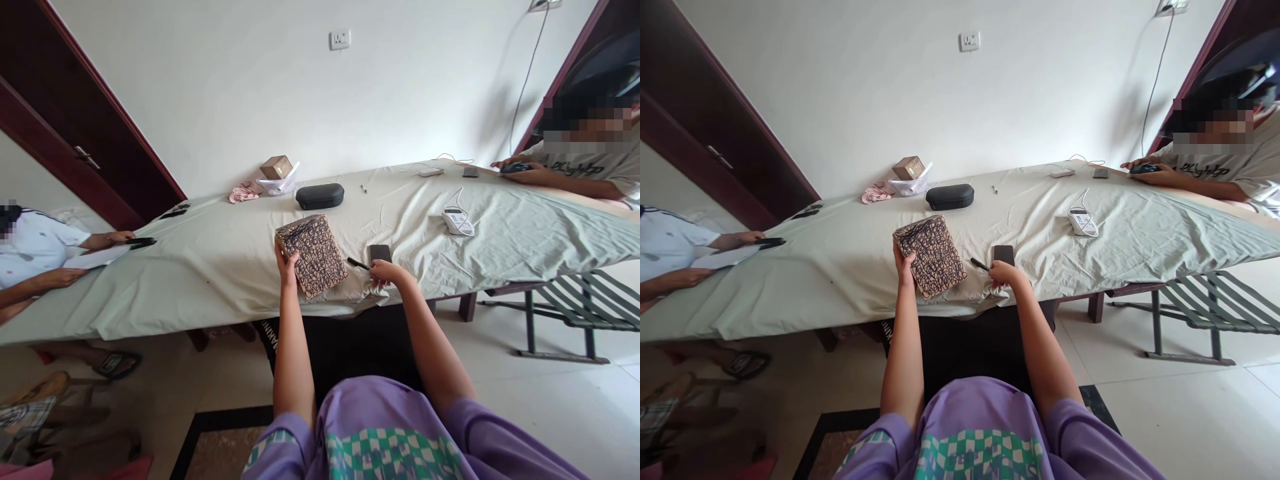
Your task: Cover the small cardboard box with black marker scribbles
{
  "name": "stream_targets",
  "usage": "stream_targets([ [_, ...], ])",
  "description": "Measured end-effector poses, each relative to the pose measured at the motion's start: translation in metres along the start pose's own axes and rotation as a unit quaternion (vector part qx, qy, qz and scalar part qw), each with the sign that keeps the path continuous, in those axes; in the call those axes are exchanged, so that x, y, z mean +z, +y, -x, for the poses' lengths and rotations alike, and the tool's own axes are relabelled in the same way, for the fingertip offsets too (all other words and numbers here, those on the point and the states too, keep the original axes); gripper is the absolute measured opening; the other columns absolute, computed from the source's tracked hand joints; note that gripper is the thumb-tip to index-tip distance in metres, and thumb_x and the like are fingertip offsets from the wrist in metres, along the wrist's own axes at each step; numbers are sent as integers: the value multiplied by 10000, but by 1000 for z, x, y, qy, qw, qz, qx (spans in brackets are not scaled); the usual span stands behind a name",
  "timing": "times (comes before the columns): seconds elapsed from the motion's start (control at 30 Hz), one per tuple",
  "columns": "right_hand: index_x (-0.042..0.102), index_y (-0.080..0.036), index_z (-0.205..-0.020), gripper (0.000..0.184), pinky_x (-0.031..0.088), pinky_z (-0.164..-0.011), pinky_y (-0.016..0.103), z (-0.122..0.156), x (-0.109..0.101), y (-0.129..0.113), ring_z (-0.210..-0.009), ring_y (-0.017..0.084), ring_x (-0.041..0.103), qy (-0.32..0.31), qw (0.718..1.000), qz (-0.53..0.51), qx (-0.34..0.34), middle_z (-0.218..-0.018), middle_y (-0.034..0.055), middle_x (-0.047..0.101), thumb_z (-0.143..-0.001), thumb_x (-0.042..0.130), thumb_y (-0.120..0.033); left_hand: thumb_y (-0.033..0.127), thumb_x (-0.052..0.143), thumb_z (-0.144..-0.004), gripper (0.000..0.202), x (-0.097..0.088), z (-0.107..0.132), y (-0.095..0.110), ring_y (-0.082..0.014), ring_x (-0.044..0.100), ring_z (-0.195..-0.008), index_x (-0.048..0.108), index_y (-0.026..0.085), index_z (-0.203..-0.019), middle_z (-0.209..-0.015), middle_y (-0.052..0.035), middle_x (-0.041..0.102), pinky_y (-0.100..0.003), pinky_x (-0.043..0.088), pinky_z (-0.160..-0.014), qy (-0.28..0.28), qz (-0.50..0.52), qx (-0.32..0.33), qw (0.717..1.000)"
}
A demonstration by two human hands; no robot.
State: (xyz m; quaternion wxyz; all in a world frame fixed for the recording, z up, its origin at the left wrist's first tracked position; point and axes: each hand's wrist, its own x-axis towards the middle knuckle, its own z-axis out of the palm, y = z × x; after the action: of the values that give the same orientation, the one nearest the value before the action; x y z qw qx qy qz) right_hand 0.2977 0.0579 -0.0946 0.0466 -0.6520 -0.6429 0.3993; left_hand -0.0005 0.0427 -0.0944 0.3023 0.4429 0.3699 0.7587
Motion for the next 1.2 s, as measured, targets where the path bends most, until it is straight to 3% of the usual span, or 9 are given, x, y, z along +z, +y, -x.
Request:
stream_targets([
  [0.2, 588, -103, -1278, 303, 480, -572, 243, 3, 14, -13, -570, 149, 678, 56, 996, 65, -25, -836, 85, 774, -992, 498, -145, 489, 781, -690, 1012, 0, 0, 1, -323, 488, -1536, 447, 226, -1608, -1574, -110, 583, -409, 438, -1248, -2, 9, -2, 1000],
  [0.3, 617, -88, -1290, 327, 550, -746, 303, 7, 22, -22, -892, 256, 780, 99, 988, 113, -28, -1041, 189, 785, -986, 546, -187, 508, 774, -685, 1030, 0, 1, 3, -332, 493, -1531, 442, 215, -1615, -1571, -119, 585, -407, 446, -1241, -3, 1, -5, 1000],
  [0.4, 649, -108, -1299, 355, 553, -924, 380, 11, 31, -31, -1229, 354, 710, 133, 978, 156, -30, -1324, 251, 711, -962, 608, -213, 547, 771, -694, 1022, 0, 2, 4, -338, 511, -1516, 454, 209, -1606, -1557, -128, 594, -411, 457, -1234, -4, -6, -4, 1000],
  [0.47, 666, -125, -1298, 364, 544, -975, 409, 13, 36, -35, -1288, 375, 678, 139, 974, 173, -32, -1375, 243, 691, -946, 638, -212, 539, 776, -701, 1008, -1, 2, 3, -340, 524, -1503, 459, 204, -1597, -1562, -132, 589, -412, 459, -1231, -7, 0, -2, 1000],
  [0.63, 670, -136, -1298, 396, 547, -975, 427, 8, 45, -42, -1250, 380, 693, 162, 969, 183, -37, -1334, 227, 710, -964, 677, -351, 489, 794, -713, 970, -4, 1, -1, -339, 459, -1548, 466, 202, -1580, -1591, -107, 564, -387, 419, -1251, -14, 20, 7, 1000],
  [0.77, 608, -132, -1380, 490, 532, -1000, 421, -4, 54, -54, -1306, 374, 650, 223, 960, 164, -43, -1413, 243, 642, -1039, 583, -483, 479, 799, -714, 966, -6, 1, -6, -330, 491, -1521, 464, 214, -1580, -1563, -107, 592, -381, 423, -1240, -17, 33, 8, 999],
  [1.0, 661, -98, -1226, 316, 454, -1084, 469, -31, 79, -67, -1344, 384, 593, 308, 948, 71, -47, -1360, 279, 657, -1073, 396, -179, 451, 813, -712, 922, -11, -1, -14, -322, 532, -1466, 507, 215, -1550, -1582, -131, 583, -352, 433, -1204, -26, 40, 18, 999],
  [1.1, 639, -97, -1174, 262, 449, -1058, 455, -35, 78, -61, -1197, 356, 670, 330, 942, -3, -65, -1205, 266, 718, -1060, 420, -184, 453, 806, -722, 927, -11, -1, -14, -324, 528, -1468, 490, 212, -1559, -1590, -129, 580, -358, 430, -1210, -26, 41, 18, 999],
  [1.2, 577, -153, -1167, 253, 486, -920, 398, -34, 71, -52, -988, 306, 694, 358, 922, -101, -109, -1023, 176, 724, -1079, 381, -286, 453, 810, -719, 973, -10, 0, -14, -331, 517, -1482, 458, 194, -1588, -1608, -135, 563, -364, 427, -1221, -23, 38, 16, 999],
])
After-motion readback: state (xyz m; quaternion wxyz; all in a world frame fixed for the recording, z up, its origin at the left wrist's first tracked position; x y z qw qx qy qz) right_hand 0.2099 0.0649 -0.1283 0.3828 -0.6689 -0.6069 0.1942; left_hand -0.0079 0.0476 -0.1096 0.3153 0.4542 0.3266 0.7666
